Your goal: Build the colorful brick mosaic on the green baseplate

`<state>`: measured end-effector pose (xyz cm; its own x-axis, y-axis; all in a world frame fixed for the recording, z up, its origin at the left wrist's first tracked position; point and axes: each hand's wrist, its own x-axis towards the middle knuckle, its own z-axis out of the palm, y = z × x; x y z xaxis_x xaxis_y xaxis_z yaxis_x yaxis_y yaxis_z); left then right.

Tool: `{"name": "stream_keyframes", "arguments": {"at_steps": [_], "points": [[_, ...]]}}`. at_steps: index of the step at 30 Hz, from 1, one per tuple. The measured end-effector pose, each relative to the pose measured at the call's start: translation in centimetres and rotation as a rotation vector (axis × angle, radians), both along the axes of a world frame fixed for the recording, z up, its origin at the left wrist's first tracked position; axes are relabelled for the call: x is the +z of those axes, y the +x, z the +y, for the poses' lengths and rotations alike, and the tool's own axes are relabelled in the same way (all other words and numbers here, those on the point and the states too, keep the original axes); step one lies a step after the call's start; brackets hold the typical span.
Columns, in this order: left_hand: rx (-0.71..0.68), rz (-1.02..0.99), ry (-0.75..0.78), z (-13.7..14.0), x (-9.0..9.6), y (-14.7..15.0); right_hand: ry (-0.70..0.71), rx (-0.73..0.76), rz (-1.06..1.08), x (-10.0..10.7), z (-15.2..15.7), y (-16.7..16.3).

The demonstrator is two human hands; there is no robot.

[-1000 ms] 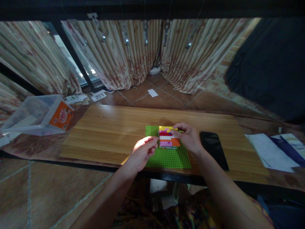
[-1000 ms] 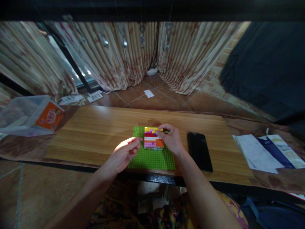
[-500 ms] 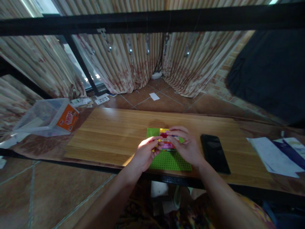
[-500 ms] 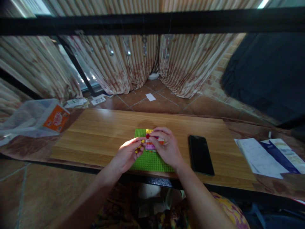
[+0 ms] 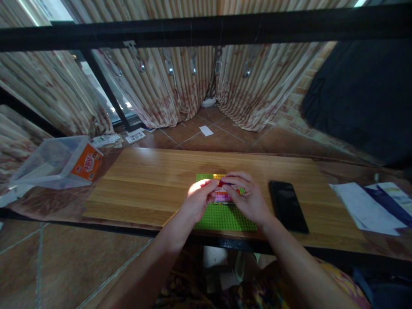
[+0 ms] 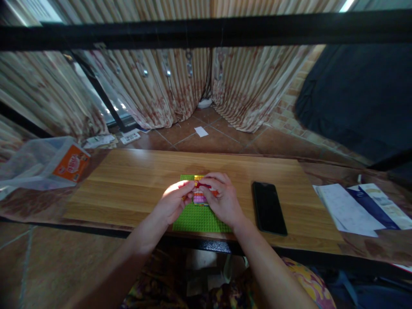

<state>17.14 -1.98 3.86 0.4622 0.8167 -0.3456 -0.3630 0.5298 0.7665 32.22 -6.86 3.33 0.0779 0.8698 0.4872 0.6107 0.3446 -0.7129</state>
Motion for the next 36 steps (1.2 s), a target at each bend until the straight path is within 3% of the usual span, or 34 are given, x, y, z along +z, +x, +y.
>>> {"name": "stream_keyframes", "arguments": {"at_steps": [5, 10, 16, 23, 30, 36], "points": [[-0.091, -0.05, -0.035, 0.2, -0.2, 0.2, -0.046, 0.027, -0.032, 0.1, 0.2, -0.3], [-0.083, -0.039, -0.089, 0.7, -0.4, 0.2, -0.027, 0.018, -0.018, -0.4, 0.7, -0.1], [0.031, -0.069, -0.134, 1.2, -1.3, -1.0, -0.042, -0.157, 0.007, -1.7, 1.7, 1.0], [0.187, -0.078, -0.112, 0.2, -1.9, -3.9, -0.084, -0.104, 0.02, -2.2, 2.3, 1.0], [0.162, -0.073, -0.122, -0.2, -1.8, -4.4, -0.104, -0.112, 0.023, -2.0, 2.3, 0.9], [0.062, -0.103, -0.136, 0.1, -2.4, -3.9, -0.131, -0.12, 0.164, -2.5, 2.7, 0.7]]}}
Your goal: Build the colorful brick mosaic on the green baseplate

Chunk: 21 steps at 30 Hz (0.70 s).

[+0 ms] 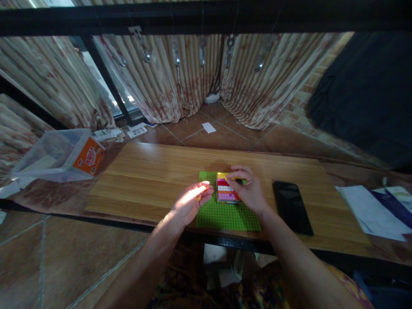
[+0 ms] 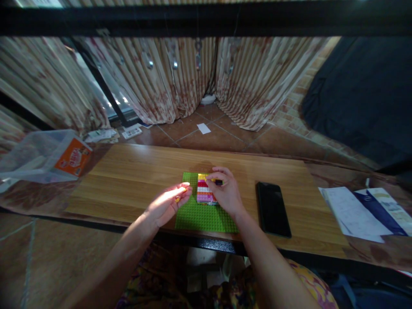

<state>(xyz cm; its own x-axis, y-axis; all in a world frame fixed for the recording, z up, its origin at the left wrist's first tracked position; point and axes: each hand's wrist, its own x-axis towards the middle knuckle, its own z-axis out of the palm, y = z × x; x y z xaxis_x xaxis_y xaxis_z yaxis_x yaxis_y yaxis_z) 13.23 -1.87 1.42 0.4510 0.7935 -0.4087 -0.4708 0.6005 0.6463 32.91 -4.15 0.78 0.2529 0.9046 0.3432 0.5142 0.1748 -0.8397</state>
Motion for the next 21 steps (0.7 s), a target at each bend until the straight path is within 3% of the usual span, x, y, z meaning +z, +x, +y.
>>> {"name": "stream_keyframes", "arguments": {"at_steps": [6, 21], "points": [[-0.003, 0.044, -0.043, 0.4, -0.6, 0.2, -0.016, -0.017, 0.083, -0.2, 0.1, -0.3], [-0.006, 0.106, -0.047, 0.4, 0.1, 0.3, 0.023, -0.104, 0.232, -1.4, 0.2, -0.5]]}}
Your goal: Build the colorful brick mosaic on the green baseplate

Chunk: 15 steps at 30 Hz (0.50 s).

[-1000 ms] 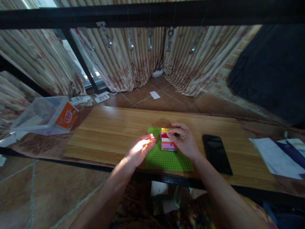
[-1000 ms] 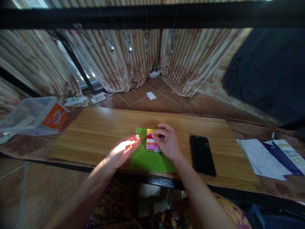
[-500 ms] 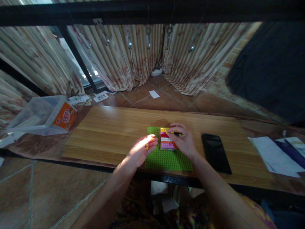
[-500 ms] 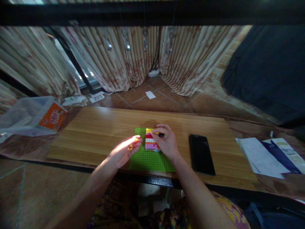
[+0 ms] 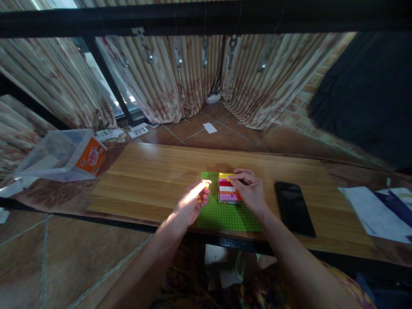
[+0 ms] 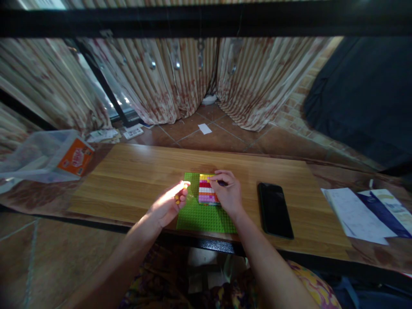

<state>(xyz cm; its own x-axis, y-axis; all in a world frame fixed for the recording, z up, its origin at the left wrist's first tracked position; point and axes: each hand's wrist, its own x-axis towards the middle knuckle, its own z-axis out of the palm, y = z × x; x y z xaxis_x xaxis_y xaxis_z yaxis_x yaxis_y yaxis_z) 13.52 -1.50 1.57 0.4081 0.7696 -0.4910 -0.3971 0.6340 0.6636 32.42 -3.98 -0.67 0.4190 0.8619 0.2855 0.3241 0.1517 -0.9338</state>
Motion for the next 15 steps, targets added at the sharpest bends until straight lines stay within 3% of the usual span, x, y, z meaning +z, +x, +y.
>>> {"name": "stream_keyframes", "arguments": {"at_steps": [9, 15], "points": [[0.0, -0.013, 0.043, -0.4, 1.1, 1.5, 0.037, 0.032, -0.002, -0.1, 0.0, 0.0], [-0.037, -0.016, 0.08, -0.5, 1.3, 2.2, -0.014, -0.015, -0.058, 0.3, 0.2, -0.1]]}}
